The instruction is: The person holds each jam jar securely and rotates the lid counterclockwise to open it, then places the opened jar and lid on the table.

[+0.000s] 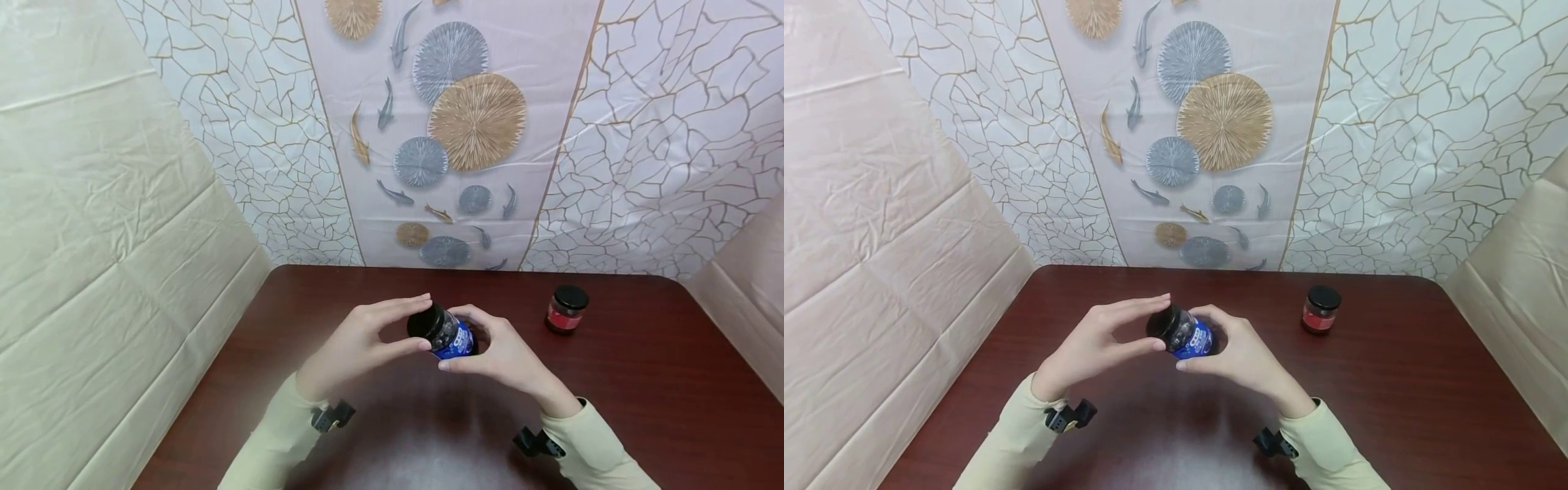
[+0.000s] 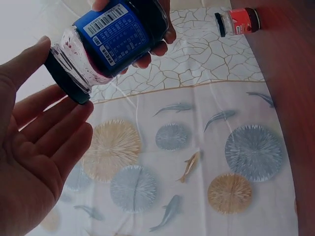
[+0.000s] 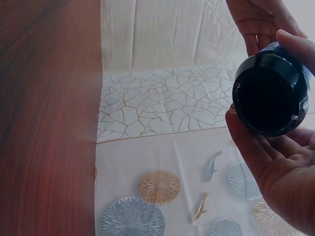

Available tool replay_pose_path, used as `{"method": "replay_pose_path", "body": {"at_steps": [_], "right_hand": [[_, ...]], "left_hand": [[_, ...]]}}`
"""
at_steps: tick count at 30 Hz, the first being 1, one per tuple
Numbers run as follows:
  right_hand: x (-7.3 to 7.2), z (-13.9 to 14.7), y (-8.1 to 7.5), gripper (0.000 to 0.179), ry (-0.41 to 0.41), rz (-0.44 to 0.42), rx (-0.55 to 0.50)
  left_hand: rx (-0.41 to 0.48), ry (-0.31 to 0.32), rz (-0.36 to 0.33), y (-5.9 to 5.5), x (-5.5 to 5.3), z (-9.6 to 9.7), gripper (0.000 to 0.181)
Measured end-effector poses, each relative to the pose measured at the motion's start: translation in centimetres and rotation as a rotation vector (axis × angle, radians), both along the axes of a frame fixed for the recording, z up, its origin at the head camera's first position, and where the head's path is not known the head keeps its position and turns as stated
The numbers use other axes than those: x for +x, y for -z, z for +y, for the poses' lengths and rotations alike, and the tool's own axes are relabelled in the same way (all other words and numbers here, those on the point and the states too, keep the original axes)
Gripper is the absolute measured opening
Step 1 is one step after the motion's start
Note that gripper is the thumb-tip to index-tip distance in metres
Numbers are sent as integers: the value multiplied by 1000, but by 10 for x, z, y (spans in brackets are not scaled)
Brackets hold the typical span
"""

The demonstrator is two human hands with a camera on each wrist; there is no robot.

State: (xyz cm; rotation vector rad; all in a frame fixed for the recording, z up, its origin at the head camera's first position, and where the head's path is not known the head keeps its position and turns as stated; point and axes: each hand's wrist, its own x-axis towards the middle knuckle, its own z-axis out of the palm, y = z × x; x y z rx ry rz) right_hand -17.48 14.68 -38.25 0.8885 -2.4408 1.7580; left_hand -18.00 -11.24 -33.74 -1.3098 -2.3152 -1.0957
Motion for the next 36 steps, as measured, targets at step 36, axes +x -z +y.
{"method": "replay_pose_path", "body": {"at_steps": [36], "right_hand": [[2, 0, -1, 61, -30, 26, 36]], "left_hand": [[-116, 87, -174, -6, -3, -10, 75]]}}
